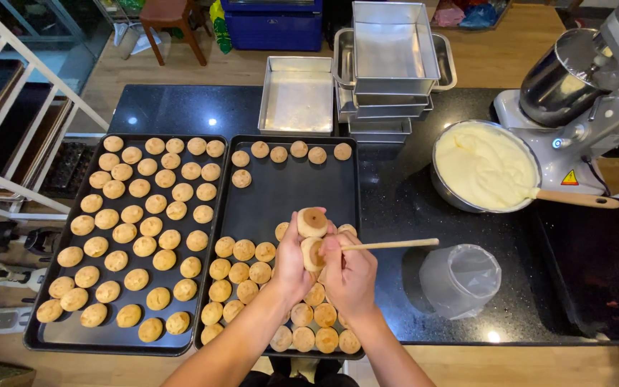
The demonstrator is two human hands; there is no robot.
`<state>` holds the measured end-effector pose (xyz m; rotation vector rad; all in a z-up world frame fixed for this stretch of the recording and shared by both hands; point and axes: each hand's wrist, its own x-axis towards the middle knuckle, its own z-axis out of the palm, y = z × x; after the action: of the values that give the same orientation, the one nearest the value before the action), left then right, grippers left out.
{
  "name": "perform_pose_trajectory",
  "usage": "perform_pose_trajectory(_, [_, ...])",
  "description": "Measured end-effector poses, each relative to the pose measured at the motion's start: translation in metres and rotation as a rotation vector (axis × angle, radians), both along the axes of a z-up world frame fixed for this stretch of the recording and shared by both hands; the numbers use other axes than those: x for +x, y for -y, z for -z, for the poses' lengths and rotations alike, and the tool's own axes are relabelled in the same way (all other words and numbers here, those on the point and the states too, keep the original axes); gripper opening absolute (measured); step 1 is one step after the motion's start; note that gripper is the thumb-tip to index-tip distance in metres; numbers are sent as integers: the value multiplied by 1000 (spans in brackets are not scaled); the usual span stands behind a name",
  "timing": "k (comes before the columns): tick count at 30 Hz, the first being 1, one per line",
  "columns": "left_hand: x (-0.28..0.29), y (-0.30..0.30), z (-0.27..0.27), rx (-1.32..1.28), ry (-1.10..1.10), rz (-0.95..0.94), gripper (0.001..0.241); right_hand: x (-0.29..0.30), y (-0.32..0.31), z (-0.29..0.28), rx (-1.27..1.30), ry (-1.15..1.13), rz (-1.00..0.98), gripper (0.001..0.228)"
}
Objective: Using a wooden skewer to poke holes in the bottom of small pastry shells and organizing them on baking sheets.
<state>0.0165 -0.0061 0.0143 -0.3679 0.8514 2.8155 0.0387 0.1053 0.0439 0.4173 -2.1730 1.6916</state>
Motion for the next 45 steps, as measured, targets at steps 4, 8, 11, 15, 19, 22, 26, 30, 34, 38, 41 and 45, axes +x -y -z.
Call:
perform_pose_trajectory(4, [0, 1, 1, -87, 64, -68, 52, 0, -1, -4, 15, -179, -82, 17])
perform_pose_trajectory(8, [3, 1, 19, -793, -246, -195, 52, -1, 5, 17, 150, -92, 33, 24])
perform_pose_trajectory(11, [6, 2, 18, -593, -137, -160, 53, -2, 6, 44, -79, 285, 25, 34])
perform_pose_trajectory(15, [3, 5, 19, -175, -1, -112, 53, 7, 10, 62, -264, 259, -25, 31])
perform_pose_trajectory(19, [2, 4, 26, -500, -40, -162, 51, 6, 14, 46, 113, -257, 10, 25])
perform_pose_trajectory(22, [1, 6, 58, -792, -269, -200, 49, 2, 19, 51, 285, -215, 108, 23])
perform_pose_trajectory(26, [-3, 12, 65, -738, -115, -183, 50, -1, 21, 80, -57, 276, 120, 37])
perform_pose_trajectory(30, [-19, 25, 109, -565, -65, -149, 48, -4, 24, 92, -455, 375, 92, 38])
perform_pose_trajectory(34, [-38, 55, 114, -887, -195, -288, 47, -13, 16, 82, -441, 339, 173, 37])
perform_pose_trajectory(38, [-66, 109, 106, -1562, -196, -94, 38, -15, 4, 95, -445, 391, 204, 38])
perform_pose_trajectory(41, [-82, 151, 126, -1874, -404, 148, 39, -11, 1, 102, -394, 364, 187, 38])
perform_pose_trajectory(45, [-84, 172, 125, -1960, -575, 492, 52, -4, -4, 119, -402, 405, 202, 38])
